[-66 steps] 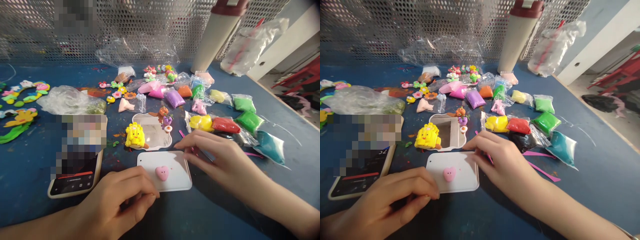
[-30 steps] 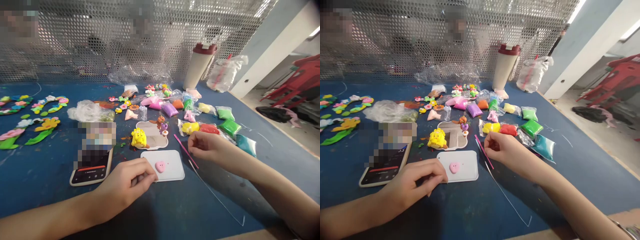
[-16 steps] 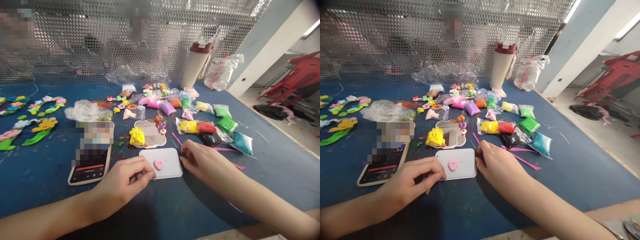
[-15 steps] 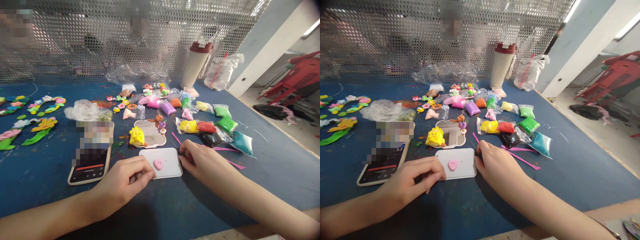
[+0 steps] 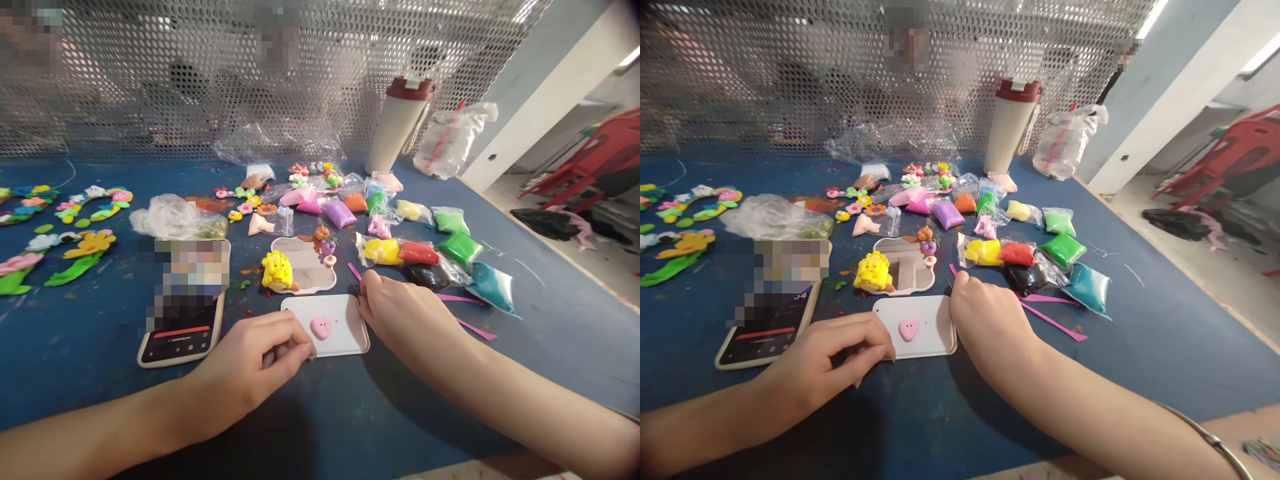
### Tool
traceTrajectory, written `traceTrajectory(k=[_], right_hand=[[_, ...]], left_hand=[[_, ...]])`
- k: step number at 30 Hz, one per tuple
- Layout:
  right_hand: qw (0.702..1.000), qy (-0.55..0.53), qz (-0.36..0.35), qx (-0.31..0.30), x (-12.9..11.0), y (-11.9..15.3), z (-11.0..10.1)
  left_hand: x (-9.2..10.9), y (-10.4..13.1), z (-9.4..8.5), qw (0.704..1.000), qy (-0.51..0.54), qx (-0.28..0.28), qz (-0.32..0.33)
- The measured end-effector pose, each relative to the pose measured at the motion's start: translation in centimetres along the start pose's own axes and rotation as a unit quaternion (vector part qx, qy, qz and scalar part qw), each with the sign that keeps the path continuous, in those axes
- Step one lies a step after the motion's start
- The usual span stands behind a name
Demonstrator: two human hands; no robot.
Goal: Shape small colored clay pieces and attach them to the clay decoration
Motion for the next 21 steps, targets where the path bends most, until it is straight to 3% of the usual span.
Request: traceTrajectory(k=[9,12,15,18,21], right_hand=[[1.0,-0.001,-0.009,-0.021,-0.4,-0.3,-1.2],[0.999,-0.03,0.003,0.017,0.7,-0.3,-1.9],[0.988,-0.132,0.011,0.083,2.9,0.3,-3.1],[0.941,-0.323,-0.034,0.096,4.3,0.8,-3.3],[0.825,-0.547,-0.125,0.074,4.3,1.0,-3.3]], left_hand=[[0.1,0.0,0.0,1.0,-0.001,0.003,0.007],[0.1,0.0,-0.1,1.0,-0.002,0.003,0.007],[0.0,-0.1,-0.1,1.0,-0.001,0.003,0.006],[0.0,0.0,-0.1,1.0,0.0,0.003,0.004],[-0.1,0.0,0.0,1.0,0.002,0.001,-0.001]])
Point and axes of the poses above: each hand's wrist, its own y-axis away from the middle knuckle, its own z-axis out of the palm, x = y × z, the point moved 9 cm from there along -y, towards the middle knuckle, and after that the axes turned 8 degrees about -x, right-handed, at the moved point
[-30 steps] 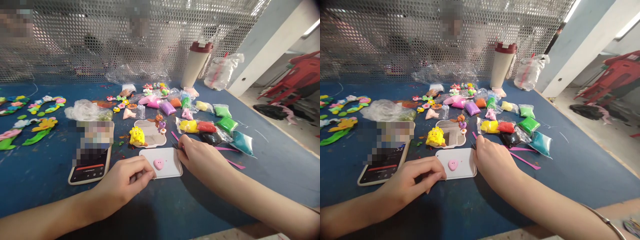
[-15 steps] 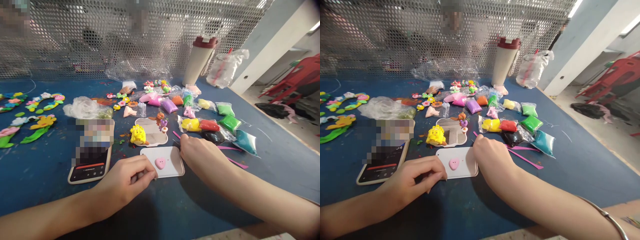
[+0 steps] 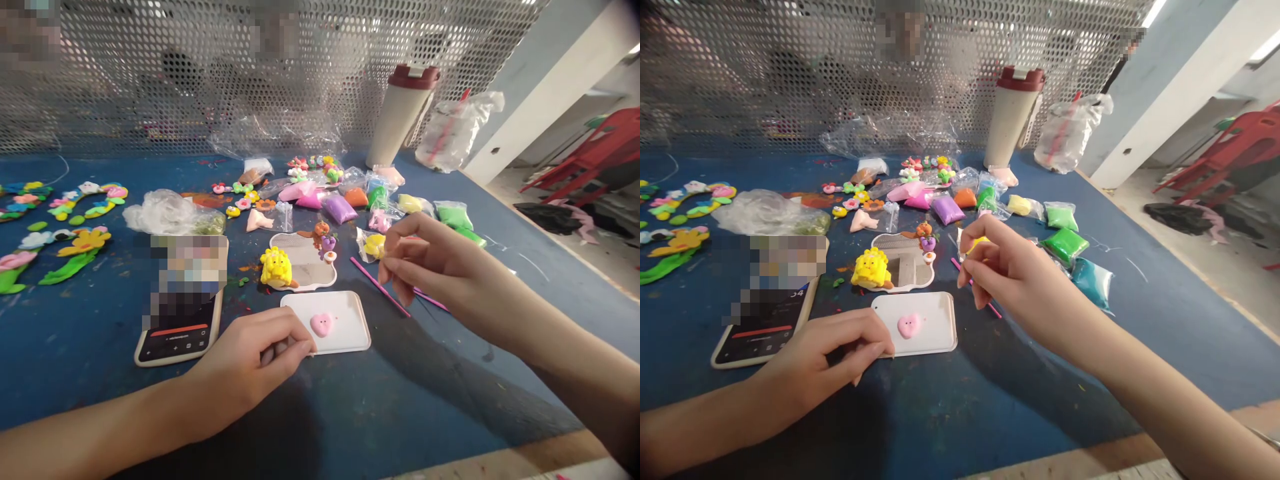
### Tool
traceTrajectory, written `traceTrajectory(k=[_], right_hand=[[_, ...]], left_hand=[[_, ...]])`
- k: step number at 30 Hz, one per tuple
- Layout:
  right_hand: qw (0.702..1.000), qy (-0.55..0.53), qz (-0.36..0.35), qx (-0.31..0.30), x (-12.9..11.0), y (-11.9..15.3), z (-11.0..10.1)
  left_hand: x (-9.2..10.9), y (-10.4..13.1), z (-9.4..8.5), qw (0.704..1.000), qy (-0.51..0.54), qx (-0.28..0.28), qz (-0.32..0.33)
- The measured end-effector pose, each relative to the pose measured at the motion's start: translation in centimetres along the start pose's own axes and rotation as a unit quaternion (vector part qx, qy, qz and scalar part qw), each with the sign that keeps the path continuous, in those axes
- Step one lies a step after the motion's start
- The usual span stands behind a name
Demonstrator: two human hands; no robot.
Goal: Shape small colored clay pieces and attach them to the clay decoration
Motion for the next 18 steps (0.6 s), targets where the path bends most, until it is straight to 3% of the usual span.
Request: traceTrajectory(k=[4,9,12,15,18], right_hand=[[0.983,-0.181,-0.017,-0.005,0.7,0.0,0.0],[0.983,-0.162,-0.001,0.082,2.9,-0.6,-1.6],[0.984,-0.145,0.011,0.1,4.1,-0.9,-1.6],[0.974,-0.212,0.019,0.074,4.6,-1.1,-0.2],[0.963,-0.268,0.031,-0.006,4.5,-0.9,2.4]], left_hand=[[0.1,0.0,-0.1,1.0,0.002,-0.001,-0.002],[0.2,0.0,-0.5,0.999,0.026,0.019,0.0],[0.2,0.1,-0.5,0.999,0.031,0.023,0.004],[0.2,0.2,-0.6,0.999,0.035,0.026,0.011],[0.3,0.2,-0.7,0.999,0.03,0.028,0.024]])
Point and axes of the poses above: each hand's wrist, its own y-axis away from the middle knuckle, its own z-axis out of the palm, x = y × z, the point moved 9 cm from there along -y, towards the middle knuckle, and after that the axes turned 8 degrees about -x, right-handed, at the moved point
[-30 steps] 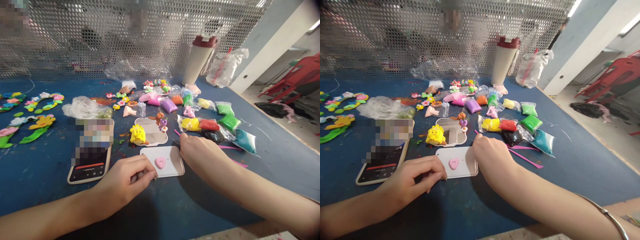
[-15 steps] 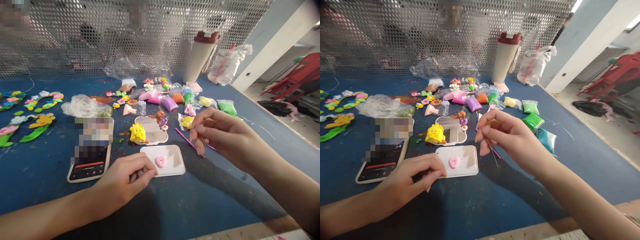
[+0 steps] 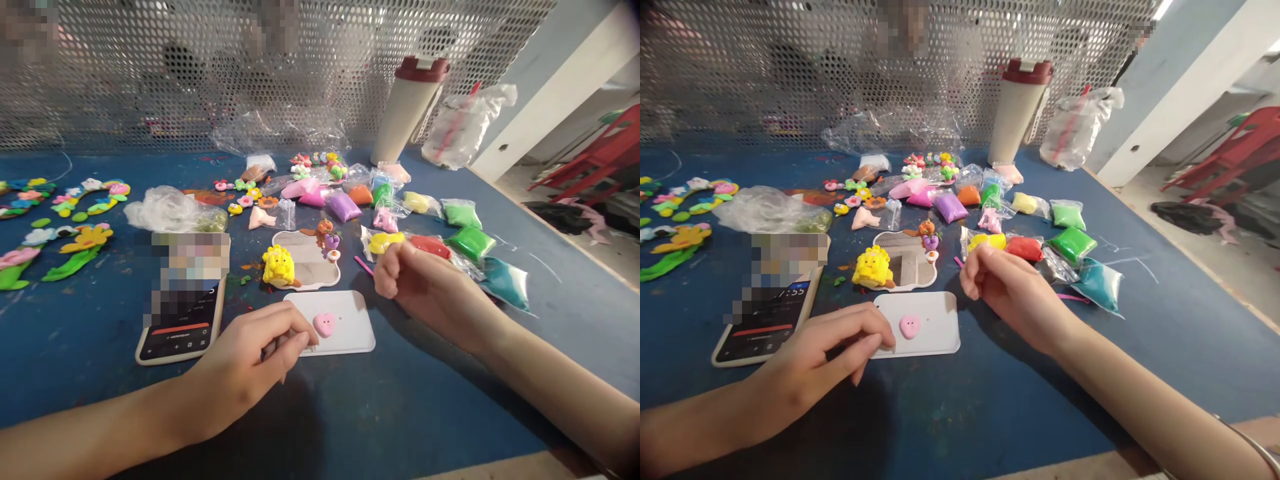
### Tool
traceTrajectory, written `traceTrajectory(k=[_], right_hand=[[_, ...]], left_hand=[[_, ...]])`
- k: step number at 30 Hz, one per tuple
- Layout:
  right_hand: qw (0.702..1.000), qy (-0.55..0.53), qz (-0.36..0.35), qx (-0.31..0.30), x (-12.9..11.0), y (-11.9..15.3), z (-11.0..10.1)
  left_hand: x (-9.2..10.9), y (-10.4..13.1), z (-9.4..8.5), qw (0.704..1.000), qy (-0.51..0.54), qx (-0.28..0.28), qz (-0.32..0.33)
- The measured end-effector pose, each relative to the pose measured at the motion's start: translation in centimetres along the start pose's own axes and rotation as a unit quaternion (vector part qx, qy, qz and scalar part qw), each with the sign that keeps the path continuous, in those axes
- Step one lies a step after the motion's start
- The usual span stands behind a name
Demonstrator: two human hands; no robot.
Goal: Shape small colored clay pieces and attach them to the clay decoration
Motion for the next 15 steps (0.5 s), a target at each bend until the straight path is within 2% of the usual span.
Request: traceTrajectory(k=[4,7,15], right_hand=[[0.994,-0.01,0.029,-0.106,1.0,0.8,2.9],[0.987,0.004,0.048,-0.15,1.3,1.2,4.0],[0.984,0.07,0.072,-0.149,1.2,1.2,4.3]], left_hand=[[0.2,-0.1,0.0,1.0,-0.004,-0.008,0.012],[0.1,-0.3,0.1,1.0,-0.001,-0.015,0.004],[-0.4,-0.6,0.2,0.999,0.021,-0.026,-0.033]])
Point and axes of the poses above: each hand's wrist, its own y-axis away from the middle knuckle, its own z-axis out of the palm, x = y × z, the point moved 9 cm from there along -y, towards the middle knuckle, and after that the axes turned 8 degrees about -x, right-handed, at the moved point
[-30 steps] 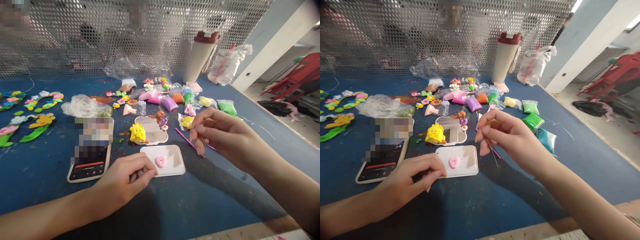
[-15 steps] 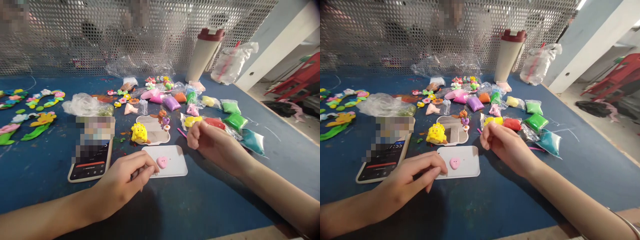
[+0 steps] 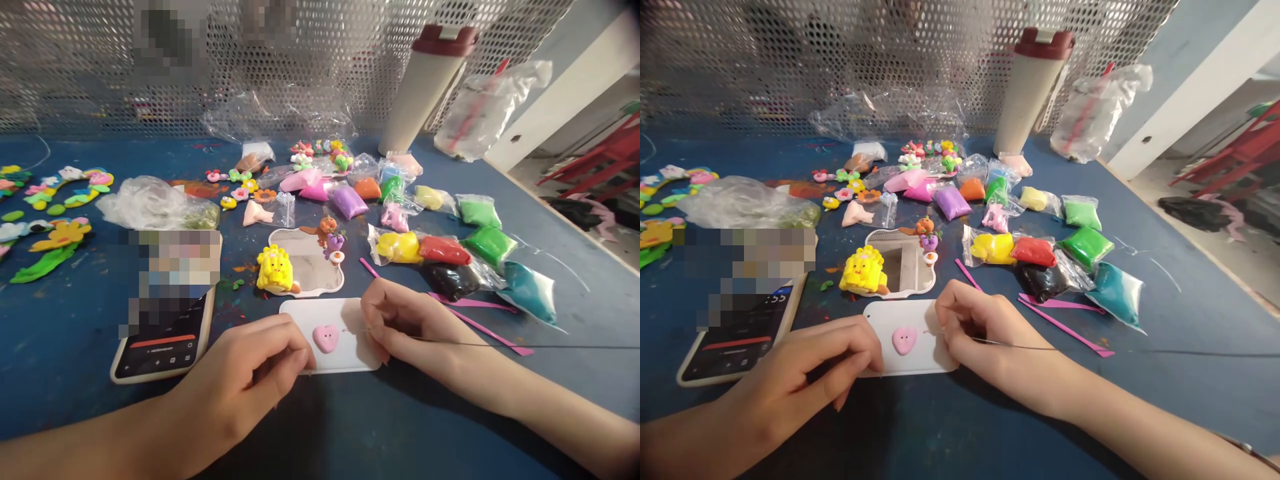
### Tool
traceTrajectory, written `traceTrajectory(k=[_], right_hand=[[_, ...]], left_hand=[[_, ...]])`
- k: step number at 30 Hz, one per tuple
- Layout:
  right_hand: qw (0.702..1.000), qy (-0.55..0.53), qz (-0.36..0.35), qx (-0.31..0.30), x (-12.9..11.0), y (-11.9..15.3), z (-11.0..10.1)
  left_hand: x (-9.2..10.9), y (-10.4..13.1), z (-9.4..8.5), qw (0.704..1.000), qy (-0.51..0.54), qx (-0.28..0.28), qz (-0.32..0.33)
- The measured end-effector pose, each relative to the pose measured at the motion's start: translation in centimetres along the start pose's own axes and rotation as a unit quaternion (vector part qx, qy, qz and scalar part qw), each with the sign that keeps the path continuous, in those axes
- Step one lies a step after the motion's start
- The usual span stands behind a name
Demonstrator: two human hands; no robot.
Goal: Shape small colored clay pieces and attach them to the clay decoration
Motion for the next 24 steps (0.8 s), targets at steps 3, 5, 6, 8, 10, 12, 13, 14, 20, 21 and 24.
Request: traceTrajectory(k=[3,5,6,8,10,12,13,14,20,21,24], right_hand=[[1.0,0.014,0.008,0.001,0.16,-0.1,0.06],[1.0,0.023,0.016,-0.001,0.36,-0.13,0.12],[0.999,0.026,0.019,-0.002,0.44,-0.13,0.15],[0.999,0.03,0.021,-0.003,0.59,-0.13,0.18],[0.999,0.033,0.02,-0.003,0.66,-0.15,0.21],[0.999,0.037,0.019,-0.004,0.67,-0.22,0.24],[0.999,0.037,0.02,-0.004,0.68,-0.26,0.26],[0.999,0.037,0.021,-0.004,0.67,-0.29,0.26],[1.0,-0.004,0.003,0.017,0.28,-0.03,0.04],[1.0,-0.009,-0.001,0.018,0.21,0.06,0.11],[1.0,0.009,-0.021,0.011,-0.28,0.19,0.64]], left_hand=[[-0.12,-0.08,0.12,1.0,0.0,-0.01,-0.006],[-0.12,-0.12,0.23,1.0,0.001,-0.019,-0.005],[-0.14,-0.13,0.23,1.0,0.001,-0.02,-0.006],[-0.16,-0.15,0.21,1.0,0.003,-0.019,-0.006],[-0.13,-0.19,0.24,1.0,0.006,-0.02,-0.004],[-0.08,-0.21,0.3,1.0,0.008,-0.021,-0.002],[-0.09,-0.2,0.31,1.0,0.007,-0.021,-0.003],[-0.11,-0.19,0.31,1.0,0.006,-0.02,-0.004],[-0.26,-0.06,0.29,1.0,0.001,-0.023,-0.009],[-0.29,-0.06,0.29,1.0,-0.001,-0.023,-0.01],[-0.38,-0.08,0.36,1.0,-0.007,-0.027,-0.014]])
Point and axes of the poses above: each hand's wrist, its own y-axis away from the middle knuckle, its own z-axis out of the palm, x = y × z, the point moved 9 cm from there along -y, towards the middle knuckle, and after that the axes turned 8 degrees about -x, right-handed, at the moved point
